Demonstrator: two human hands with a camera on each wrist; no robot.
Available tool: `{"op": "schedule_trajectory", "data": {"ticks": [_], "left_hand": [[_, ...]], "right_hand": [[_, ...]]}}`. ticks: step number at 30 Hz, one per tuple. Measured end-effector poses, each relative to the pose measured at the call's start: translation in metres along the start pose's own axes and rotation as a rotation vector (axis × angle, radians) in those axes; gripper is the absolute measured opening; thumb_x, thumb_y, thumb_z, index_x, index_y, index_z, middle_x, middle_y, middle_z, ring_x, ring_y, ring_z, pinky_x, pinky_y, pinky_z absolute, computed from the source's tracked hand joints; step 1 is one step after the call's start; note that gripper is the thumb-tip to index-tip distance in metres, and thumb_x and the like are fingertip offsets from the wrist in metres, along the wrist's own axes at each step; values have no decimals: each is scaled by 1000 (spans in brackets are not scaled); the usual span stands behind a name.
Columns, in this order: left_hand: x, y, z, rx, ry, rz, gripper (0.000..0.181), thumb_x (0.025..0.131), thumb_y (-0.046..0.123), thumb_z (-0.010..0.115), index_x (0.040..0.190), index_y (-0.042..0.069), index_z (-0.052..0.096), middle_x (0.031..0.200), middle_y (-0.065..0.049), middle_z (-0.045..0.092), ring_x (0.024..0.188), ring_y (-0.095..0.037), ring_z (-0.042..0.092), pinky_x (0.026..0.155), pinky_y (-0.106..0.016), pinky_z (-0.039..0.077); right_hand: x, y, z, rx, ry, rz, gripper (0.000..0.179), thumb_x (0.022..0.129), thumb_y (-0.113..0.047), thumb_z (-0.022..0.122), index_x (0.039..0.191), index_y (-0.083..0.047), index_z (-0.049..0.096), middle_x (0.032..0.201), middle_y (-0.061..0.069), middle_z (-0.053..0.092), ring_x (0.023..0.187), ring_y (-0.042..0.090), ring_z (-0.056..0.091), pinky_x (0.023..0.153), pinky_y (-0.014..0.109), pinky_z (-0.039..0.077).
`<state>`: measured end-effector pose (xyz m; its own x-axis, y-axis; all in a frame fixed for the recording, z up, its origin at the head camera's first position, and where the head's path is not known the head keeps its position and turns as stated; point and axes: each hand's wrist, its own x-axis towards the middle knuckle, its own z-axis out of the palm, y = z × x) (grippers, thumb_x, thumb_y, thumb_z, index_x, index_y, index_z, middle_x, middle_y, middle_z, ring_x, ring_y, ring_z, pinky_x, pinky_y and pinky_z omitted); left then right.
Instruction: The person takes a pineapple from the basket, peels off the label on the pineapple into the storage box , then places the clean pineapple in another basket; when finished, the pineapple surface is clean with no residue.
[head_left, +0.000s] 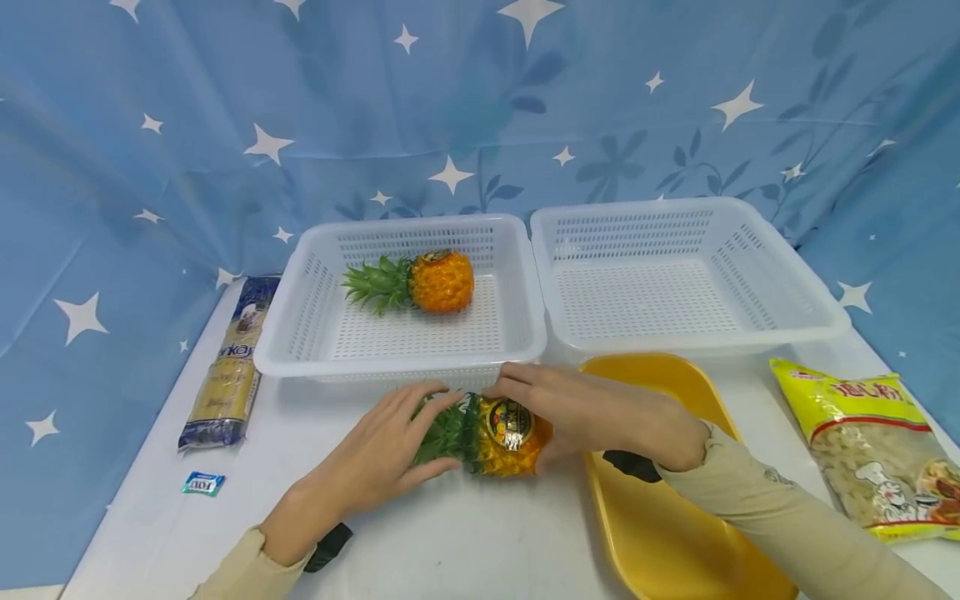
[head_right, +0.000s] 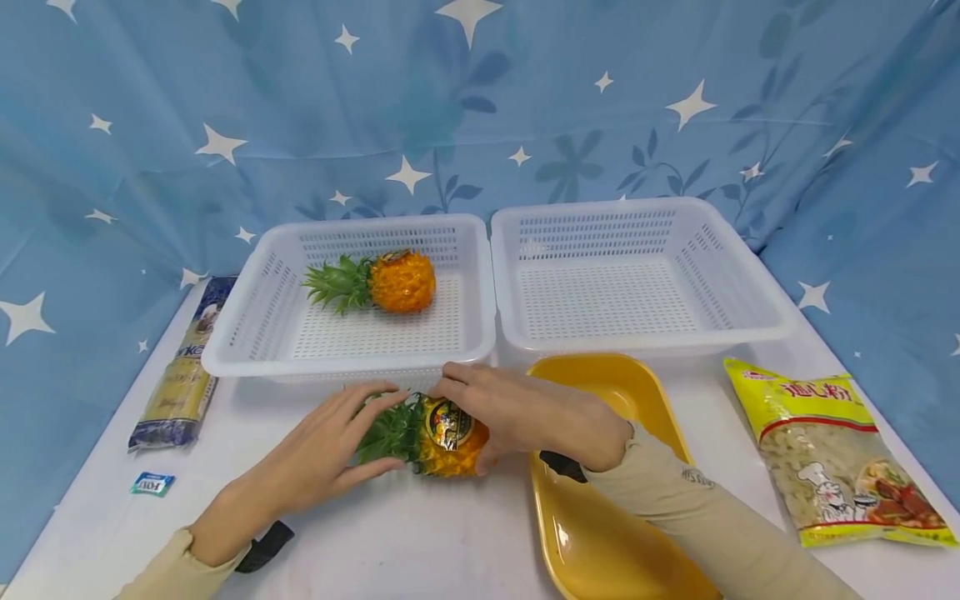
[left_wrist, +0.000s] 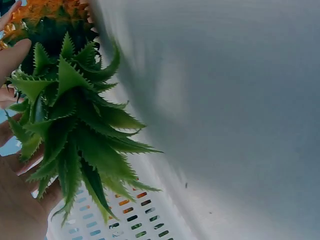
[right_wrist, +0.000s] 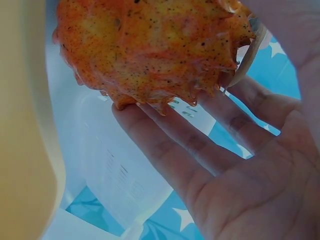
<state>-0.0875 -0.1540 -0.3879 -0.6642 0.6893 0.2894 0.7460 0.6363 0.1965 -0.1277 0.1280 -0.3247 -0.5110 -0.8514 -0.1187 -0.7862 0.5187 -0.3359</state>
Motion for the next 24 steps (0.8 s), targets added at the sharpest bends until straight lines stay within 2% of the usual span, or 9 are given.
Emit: {"op": "schedule_trajectory", "data": {"ticks": [7,15,18,22,24], "left_hand": [[1,-3,5,-18,11,-16,74,93,53,76,151,14,52,139,-8,58,121,-25,61,101,-45,53],[3,-4,7,-43,15,-46,74,94,56,74,149,13,53,141,-8,58,120,-24,61,100,-45,53],[1,-3,8,-52,11,-55,74,93,55,75,149,12,53,141,-8,57,119,-24,61,99,-45,53],[0,-3,7,-52,13,-57,74,93,53,76,149,11,53,140,-8,57,117,-24,61,98,-45,53],[1,-2,8,-54,13,-56,73,93,53,76,148,11,53,140,-8,57,117,-24,61,98,-45,53]], "right_hand": [[-2,4,0,16,0,-30,88,78,-29,96,150,-6,51,150,9,51,129,27,57,106,44,52],[-2,5,-17,-3,-88,-28,86,84,-27,92,155,-9,47,147,5,52,122,21,58,101,41,54],[-3,1,-28,-19,-84,-70,77,86,-27,89,151,-10,51,141,4,55,116,19,60,96,39,56],[1,-6,-44,-52,-47,-136,55,91,-25,85,138,-12,62,127,2,61,99,14,58,83,31,56],[5,-10,-49,-72,-48,-159,46,92,-24,83,133,-12,66,123,2,62,99,13,59,82,29,56]]}}
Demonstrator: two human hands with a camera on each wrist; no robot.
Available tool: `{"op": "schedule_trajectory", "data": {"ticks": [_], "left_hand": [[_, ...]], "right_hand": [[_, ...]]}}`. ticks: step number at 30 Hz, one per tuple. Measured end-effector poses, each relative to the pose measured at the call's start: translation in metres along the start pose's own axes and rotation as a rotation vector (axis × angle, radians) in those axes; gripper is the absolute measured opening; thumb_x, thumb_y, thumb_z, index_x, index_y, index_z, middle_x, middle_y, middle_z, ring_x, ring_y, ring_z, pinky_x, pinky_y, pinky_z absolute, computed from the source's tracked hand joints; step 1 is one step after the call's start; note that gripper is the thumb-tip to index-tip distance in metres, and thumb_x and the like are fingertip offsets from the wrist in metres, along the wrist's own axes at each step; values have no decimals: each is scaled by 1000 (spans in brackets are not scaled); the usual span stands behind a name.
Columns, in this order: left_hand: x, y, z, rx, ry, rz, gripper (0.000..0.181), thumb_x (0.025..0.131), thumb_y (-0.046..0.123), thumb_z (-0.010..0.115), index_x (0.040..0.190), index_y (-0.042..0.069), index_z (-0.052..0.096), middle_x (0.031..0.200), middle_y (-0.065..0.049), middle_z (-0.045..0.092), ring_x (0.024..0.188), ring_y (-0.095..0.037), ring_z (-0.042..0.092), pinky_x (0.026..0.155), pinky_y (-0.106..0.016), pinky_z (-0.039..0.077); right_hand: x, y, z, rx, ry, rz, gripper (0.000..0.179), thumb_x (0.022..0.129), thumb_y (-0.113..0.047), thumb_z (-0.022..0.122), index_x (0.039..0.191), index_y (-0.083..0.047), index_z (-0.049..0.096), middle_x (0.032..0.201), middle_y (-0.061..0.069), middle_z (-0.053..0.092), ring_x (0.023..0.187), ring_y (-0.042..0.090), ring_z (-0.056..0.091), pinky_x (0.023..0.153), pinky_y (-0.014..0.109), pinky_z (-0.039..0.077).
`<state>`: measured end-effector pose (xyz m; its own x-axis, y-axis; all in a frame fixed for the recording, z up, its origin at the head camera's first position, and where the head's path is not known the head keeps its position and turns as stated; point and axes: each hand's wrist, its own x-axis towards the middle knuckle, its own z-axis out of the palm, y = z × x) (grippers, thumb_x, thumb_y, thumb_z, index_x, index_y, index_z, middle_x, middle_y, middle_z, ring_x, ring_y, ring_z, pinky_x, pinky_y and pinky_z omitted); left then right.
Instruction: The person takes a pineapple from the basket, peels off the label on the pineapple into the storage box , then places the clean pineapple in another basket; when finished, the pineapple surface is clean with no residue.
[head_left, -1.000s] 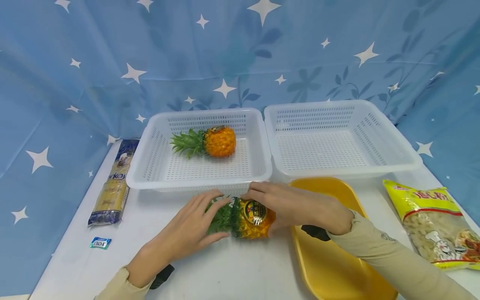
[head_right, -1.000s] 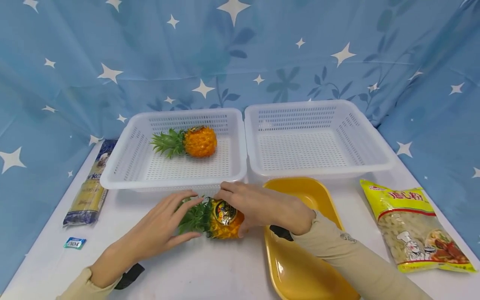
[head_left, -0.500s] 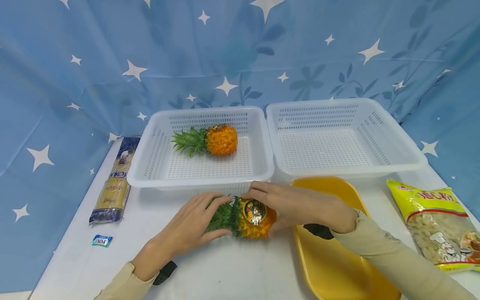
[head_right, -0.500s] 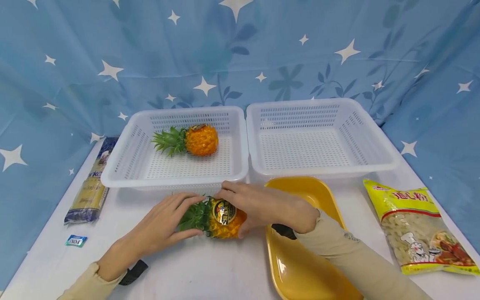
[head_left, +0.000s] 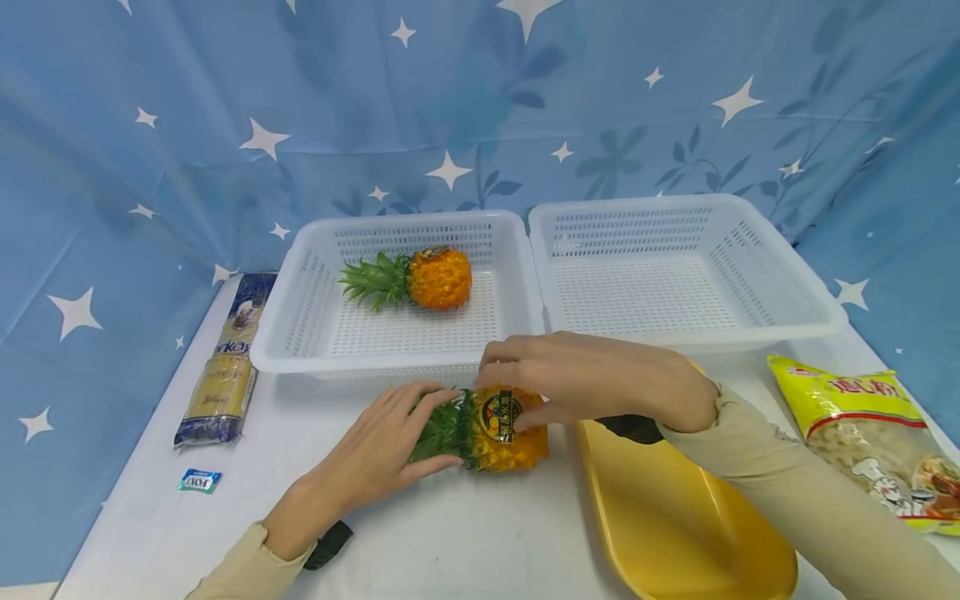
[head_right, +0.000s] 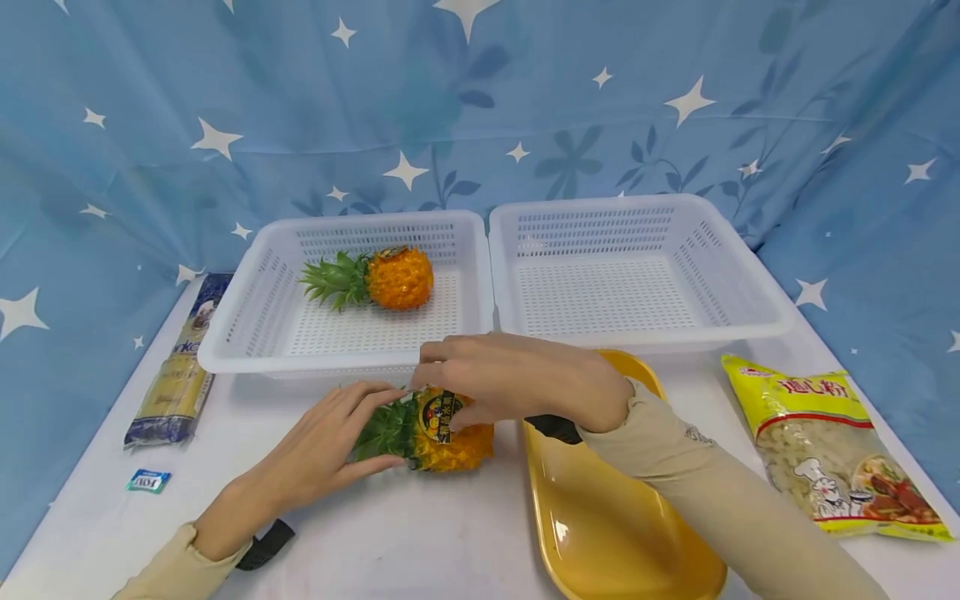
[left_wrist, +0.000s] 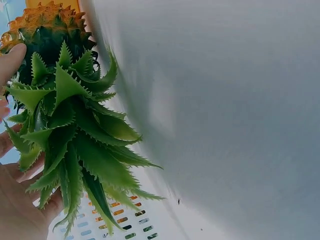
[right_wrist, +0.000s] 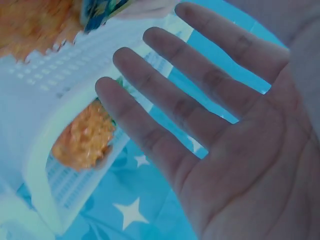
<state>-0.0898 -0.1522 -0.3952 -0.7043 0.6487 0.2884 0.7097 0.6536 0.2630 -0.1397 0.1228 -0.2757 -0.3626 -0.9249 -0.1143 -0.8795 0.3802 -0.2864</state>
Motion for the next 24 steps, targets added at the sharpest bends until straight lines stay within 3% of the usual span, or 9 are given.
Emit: {"op": "schedule_trajectory", "data": {"ticks": [7,11,17,24], "left_hand": [[-1,0,0,2,-4,3,72,95,53,74,149,12,52,141,-8,56,116,-24,61,97,-44,53],[-1,0,1,8,1,5,72,95,53,74,149,11,52,141,-8,55,112,-23,61,93,-43,54],[0,0,1,15,0,5,72,95,54,74,149,11,53,140,-8,56,108,-22,61,90,-43,54],[-3,1,2,20,-4,-11,74,94,55,75,149,11,52,142,-9,54,110,-22,60,91,-42,53]], "right_hand": [[21,-4,0,-39,-73,-62,33,93,-14,81,125,-11,73,127,2,65,116,18,64,93,28,56],[23,-4,3,-46,-97,-44,30,92,-12,82,121,-12,75,123,1,67,112,17,67,92,27,57],[22,-3,6,-60,-71,-56,24,90,-11,83,113,-13,76,113,-1,67,104,15,69,87,24,57],[20,-2,10,-96,27,-117,11,92,-14,82,101,-14,77,100,-3,67,93,9,68,81,20,56]]}}
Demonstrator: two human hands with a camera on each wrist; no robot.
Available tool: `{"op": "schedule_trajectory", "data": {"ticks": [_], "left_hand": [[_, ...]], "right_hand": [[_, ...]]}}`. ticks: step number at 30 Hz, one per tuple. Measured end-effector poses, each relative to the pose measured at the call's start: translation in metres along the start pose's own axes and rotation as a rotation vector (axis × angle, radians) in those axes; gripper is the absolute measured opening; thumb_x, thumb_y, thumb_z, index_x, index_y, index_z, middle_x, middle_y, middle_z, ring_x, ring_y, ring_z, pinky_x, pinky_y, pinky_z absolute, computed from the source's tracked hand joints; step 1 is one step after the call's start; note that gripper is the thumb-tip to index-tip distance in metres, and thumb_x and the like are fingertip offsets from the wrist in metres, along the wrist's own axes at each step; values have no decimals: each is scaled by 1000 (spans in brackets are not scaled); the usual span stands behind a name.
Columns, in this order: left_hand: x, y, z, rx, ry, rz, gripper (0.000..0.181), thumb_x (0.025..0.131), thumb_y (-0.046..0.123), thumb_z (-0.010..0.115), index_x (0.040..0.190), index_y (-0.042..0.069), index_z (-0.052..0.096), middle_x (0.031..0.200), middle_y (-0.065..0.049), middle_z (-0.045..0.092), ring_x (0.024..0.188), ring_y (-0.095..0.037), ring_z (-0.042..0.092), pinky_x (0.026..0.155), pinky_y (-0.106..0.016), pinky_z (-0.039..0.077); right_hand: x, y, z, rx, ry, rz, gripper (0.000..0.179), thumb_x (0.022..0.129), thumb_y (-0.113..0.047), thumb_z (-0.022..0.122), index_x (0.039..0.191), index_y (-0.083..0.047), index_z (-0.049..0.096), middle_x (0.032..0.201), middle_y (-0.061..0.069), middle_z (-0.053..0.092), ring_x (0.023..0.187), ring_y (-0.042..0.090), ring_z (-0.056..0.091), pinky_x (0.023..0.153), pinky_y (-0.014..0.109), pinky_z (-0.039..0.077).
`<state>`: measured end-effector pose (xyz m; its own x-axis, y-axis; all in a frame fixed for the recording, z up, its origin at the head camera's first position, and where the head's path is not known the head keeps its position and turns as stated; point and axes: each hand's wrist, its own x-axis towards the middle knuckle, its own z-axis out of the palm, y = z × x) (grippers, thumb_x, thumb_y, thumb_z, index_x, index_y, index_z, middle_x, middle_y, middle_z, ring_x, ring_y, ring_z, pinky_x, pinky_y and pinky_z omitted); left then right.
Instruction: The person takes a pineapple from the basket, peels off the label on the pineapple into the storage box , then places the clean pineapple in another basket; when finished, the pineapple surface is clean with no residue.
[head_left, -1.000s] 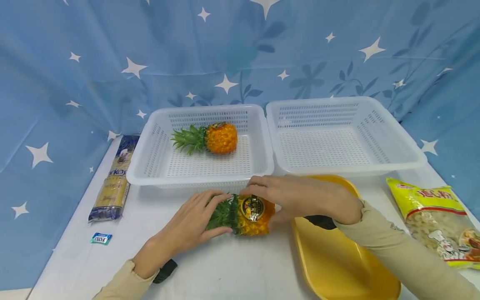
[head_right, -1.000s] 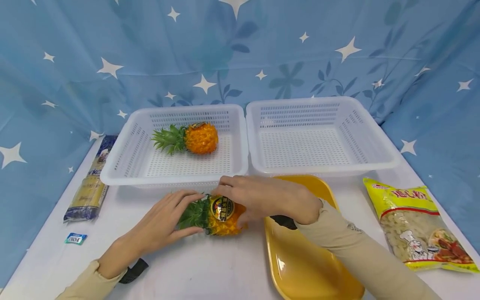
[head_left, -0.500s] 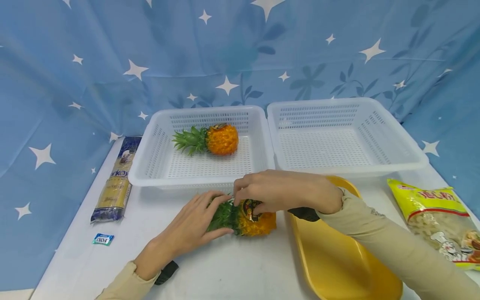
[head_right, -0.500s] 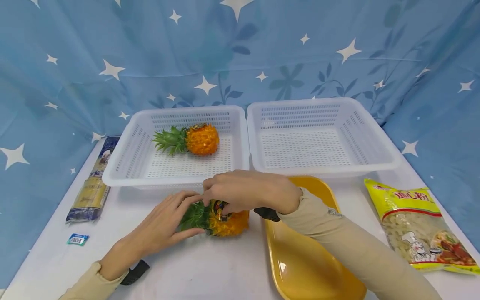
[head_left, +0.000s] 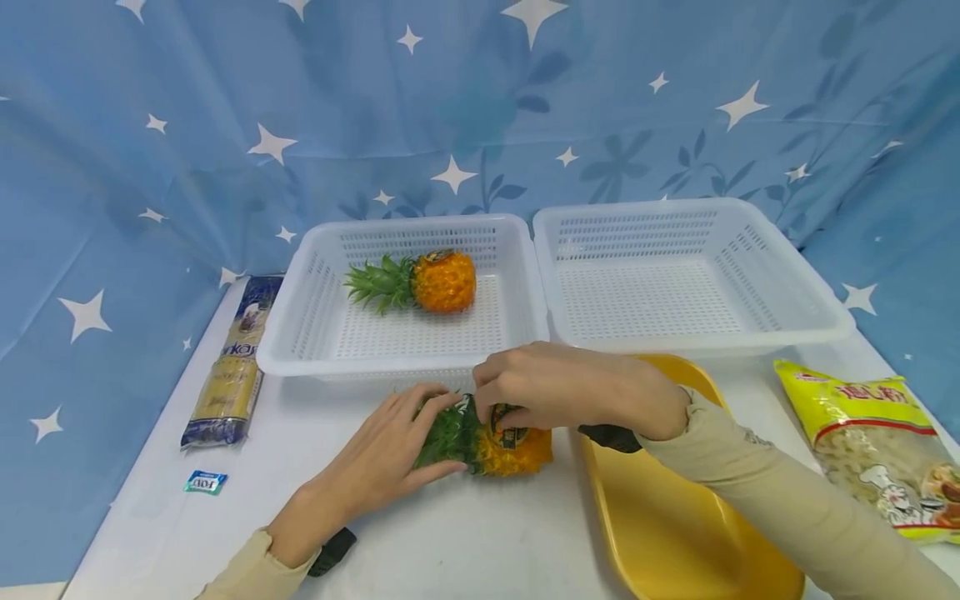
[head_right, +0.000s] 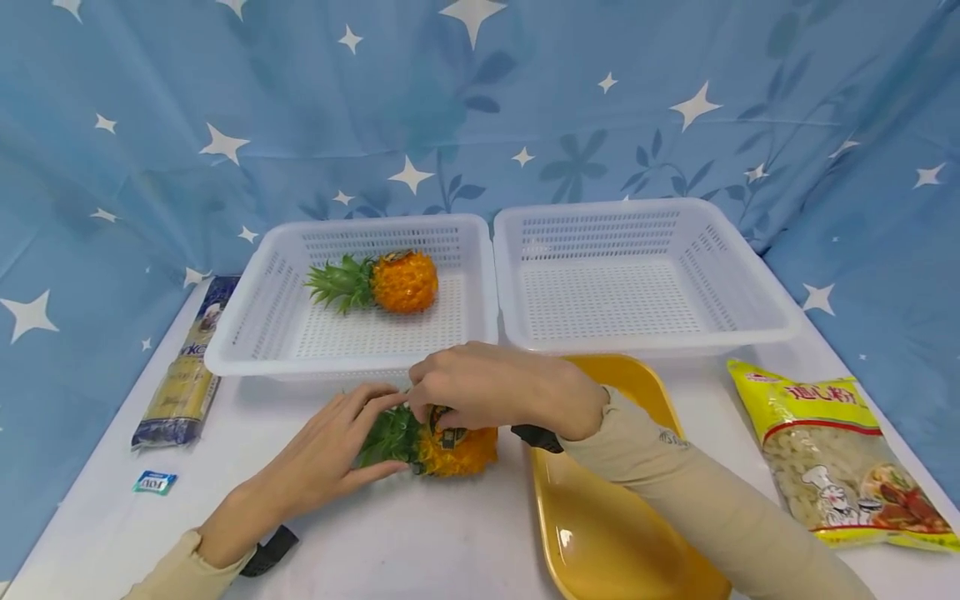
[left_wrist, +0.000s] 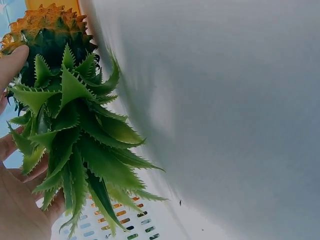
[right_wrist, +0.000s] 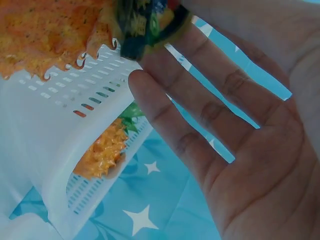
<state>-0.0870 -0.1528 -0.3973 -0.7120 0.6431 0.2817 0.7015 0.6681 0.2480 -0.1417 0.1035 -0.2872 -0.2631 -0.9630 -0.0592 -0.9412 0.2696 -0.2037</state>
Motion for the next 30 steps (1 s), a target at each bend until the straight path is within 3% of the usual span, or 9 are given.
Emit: {"op": "schedule_trajectory", "data": {"ticks": [5,9,13,19,26,30], "left_hand": [[-4,2,2,-9,-3,-18,74,94,55,74,150,12,51,143,-10,53,110,-22,60,90,-43,54],[-6,3,2,-10,-3,-28,75,94,56,74,150,12,50,145,-14,51,106,-23,61,89,-44,54],[-4,3,2,-21,1,-34,75,95,55,73,151,12,49,146,-15,50,106,-23,60,89,-45,53],[-3,3,2,-17,8,-35,74,95,55,73,152,12,49,146,-14,49,105,-22,59,89,-44,52],[-5,4,2,-4,19,-19,74,96,56,71,151,12,49,146,-14,49,104,-22,59,87,-43,52],[-5,5,3,6,20,-13,75,96,55,72,150,9,50,143,-12,52,109,-23,59,89,-44,52]], "right_hand": [[-6,0,3,9,48,-18,6,95,-10,79,92,-15,75,90,-5,63,79,5,62,71,16,53],[-13,-2,8,40,56,14,11,97,-8,76,88,-15,73,86,-7,63,71,1,57,66,15,50],[-21,-3,11,51,55,56,6,95,-12,79,95,-15,74,90,-6,63,75,1,59,69,16,52],[-29,-1,13,104,56,64,17,89,-14,85,103,-14,76,95,-6,62,82,3,61,73,15,53],[-37,-1,22,133,186,-27,13,92,-3,80,95,-14,73,90,-5,59,81,3,57,74,15,53],[-50,-5,18,183,230,-23,13,95,-1,75,96,-14,73,92,-7,60,83,3,58,74,16,53]]}}
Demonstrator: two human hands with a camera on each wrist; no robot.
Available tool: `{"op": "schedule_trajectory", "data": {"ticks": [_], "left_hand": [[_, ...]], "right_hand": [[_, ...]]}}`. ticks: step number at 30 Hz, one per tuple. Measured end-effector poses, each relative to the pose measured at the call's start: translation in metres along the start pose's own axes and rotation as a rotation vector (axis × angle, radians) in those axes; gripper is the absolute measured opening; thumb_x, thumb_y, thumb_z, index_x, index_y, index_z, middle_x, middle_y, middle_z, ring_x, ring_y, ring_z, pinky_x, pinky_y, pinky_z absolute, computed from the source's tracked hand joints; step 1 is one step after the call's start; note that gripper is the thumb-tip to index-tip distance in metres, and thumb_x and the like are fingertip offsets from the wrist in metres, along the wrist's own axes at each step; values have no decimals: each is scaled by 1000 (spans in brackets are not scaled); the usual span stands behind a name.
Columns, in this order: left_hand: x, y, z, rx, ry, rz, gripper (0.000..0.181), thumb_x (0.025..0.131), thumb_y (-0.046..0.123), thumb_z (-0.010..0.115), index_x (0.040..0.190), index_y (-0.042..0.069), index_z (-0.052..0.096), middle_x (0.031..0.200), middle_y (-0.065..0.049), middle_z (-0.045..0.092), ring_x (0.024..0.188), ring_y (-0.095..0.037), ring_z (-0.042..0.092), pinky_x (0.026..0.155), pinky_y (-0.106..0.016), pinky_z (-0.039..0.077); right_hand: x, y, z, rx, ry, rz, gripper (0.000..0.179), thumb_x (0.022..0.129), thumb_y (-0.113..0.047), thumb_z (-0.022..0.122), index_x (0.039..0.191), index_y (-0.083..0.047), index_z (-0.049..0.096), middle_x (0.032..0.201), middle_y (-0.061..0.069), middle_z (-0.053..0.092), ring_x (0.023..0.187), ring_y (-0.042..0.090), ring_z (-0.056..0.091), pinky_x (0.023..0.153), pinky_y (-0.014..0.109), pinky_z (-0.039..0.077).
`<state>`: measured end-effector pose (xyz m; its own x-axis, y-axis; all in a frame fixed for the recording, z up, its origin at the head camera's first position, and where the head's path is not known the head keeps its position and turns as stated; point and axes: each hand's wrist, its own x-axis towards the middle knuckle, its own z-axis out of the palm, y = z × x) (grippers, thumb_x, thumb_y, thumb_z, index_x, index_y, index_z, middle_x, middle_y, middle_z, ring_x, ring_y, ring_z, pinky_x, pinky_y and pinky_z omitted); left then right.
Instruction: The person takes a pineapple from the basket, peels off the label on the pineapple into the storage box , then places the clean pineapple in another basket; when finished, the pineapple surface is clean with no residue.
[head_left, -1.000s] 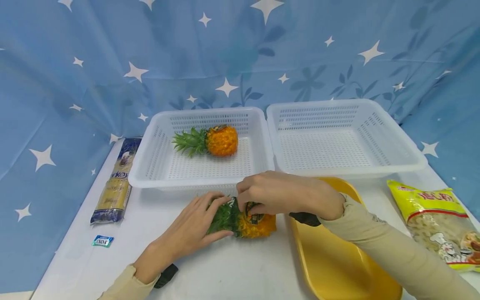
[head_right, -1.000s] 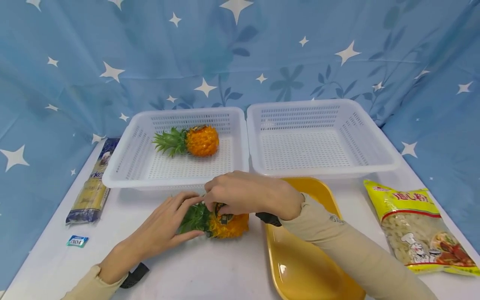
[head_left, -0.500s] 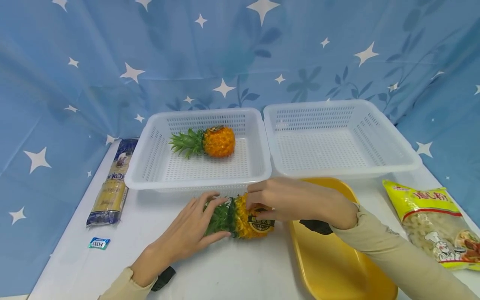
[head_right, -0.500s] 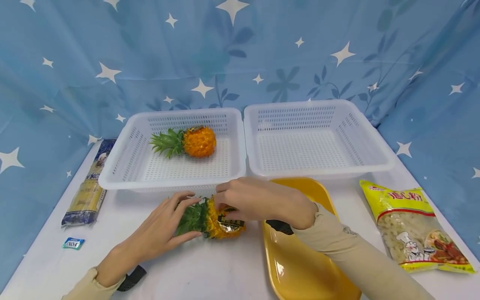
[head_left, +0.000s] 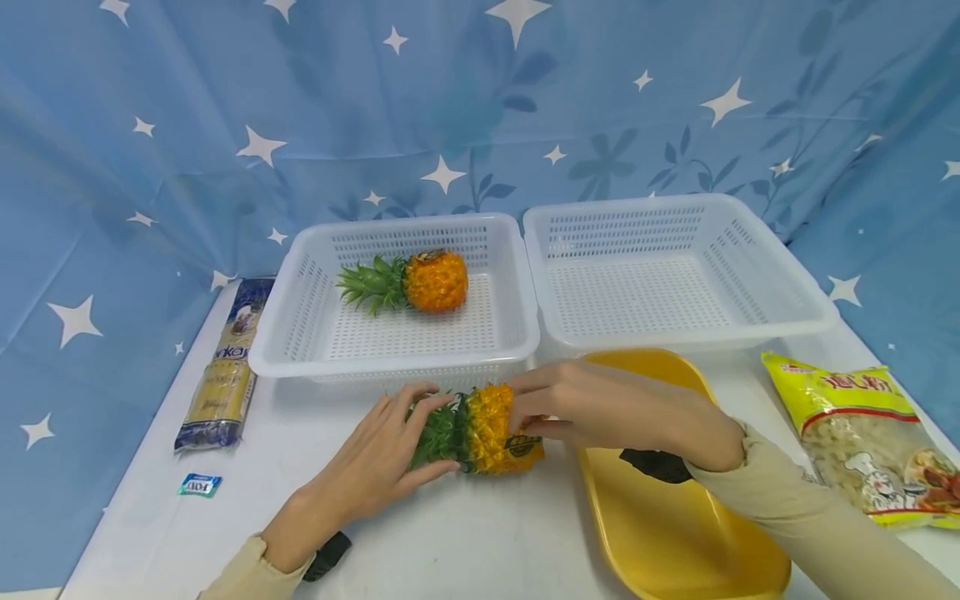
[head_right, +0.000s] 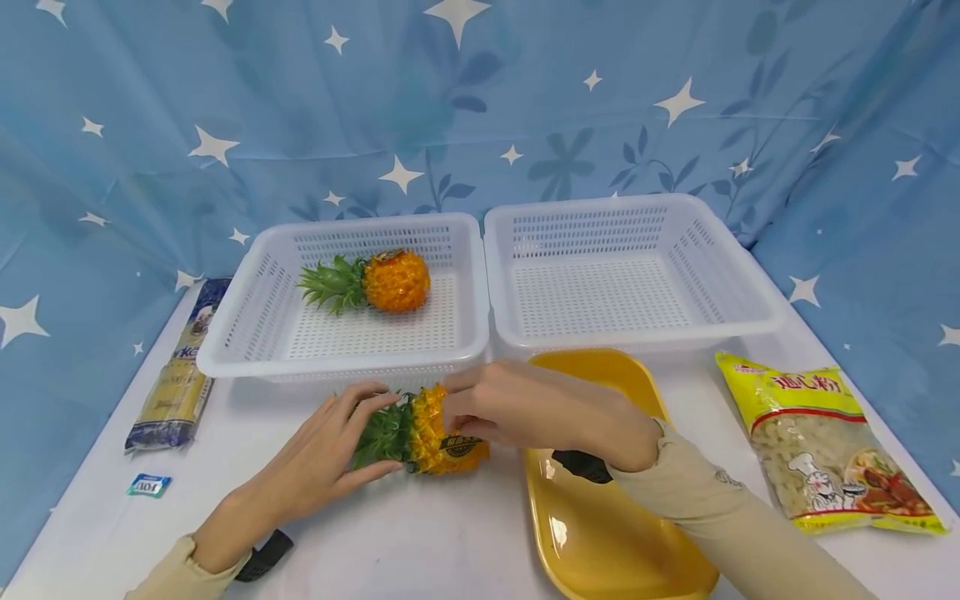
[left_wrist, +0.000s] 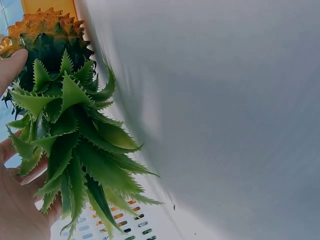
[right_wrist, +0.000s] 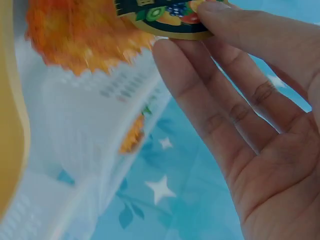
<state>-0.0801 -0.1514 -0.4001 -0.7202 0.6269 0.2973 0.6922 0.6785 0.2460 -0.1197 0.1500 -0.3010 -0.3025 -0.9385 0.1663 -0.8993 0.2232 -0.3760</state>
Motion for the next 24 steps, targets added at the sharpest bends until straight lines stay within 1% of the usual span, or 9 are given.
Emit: {"op": "schedule_trajectory", "data": {"ticks": [3,7,10,14,18,21,24], "left_hand": [[-1,0,0,4,-1,2,75,96,56,71,149,8,51,141,-11,55,118,-25,59,95,-47,51],[-1,0,1,-4,-12,-4,74,97,57,69,149,8,51,143,-10,57,129,-27,56,102,-50,50],[-1,0,1,-10,-21,-9,74,98,57,68,150,9,50,145,-10,57,132,-26,54,104,-51,48],[-1,0,2,-17,-27,-17,74,98,57,67,151,10,49,147,-9,56,134,-26,53,107,-52,47],[-1,0,3,-29,-23,-27,73,97,56,69,151,11,50,148,-8,56,134,-25,54,106,-51,47],[-2,0,3,-36,-21,-33,73,96,56,70,151,12,50,148,-8,56,133,-25,54,106,-52,47],[-3,0,3,-37,-20,-34,74,96,57,70,151,12,50,148,-8,56,133,-25,55,106,-51,47]], "right_hand": [[-11,-4,-9,19,36,11,16,94,0,76,100,-15,74,97,-8,62,85,3,59,75,18,54],[-34,-2,-22,19,98,30,25,90,3,79,104,-18,75,101,-10,66,86,2,61,76,21,57],[-53,5,-26,23,101,86,28,88,2,81,104,-20,76,99,-12,67,84,1,61,75,22,58],[-73,18,-23,60,47,181,25,88,0,82,101,-20,77,95,-13,66,82,-1,62,72,22,58],[-84,31,-13,96,-18,250,22,88,1,82,97,-19,78,90,-13,65,78,-3,59,69,22,57],[-86,39,-3,83,-61,267,21,87,2,82,93,-18,77,88,-15,63,77,-3,55,68,22,54],[-84,44,7,76,-89,270,23,87,5,81,91,-17,75,86,-15,62,77,-1,54,68,22,53]]}}
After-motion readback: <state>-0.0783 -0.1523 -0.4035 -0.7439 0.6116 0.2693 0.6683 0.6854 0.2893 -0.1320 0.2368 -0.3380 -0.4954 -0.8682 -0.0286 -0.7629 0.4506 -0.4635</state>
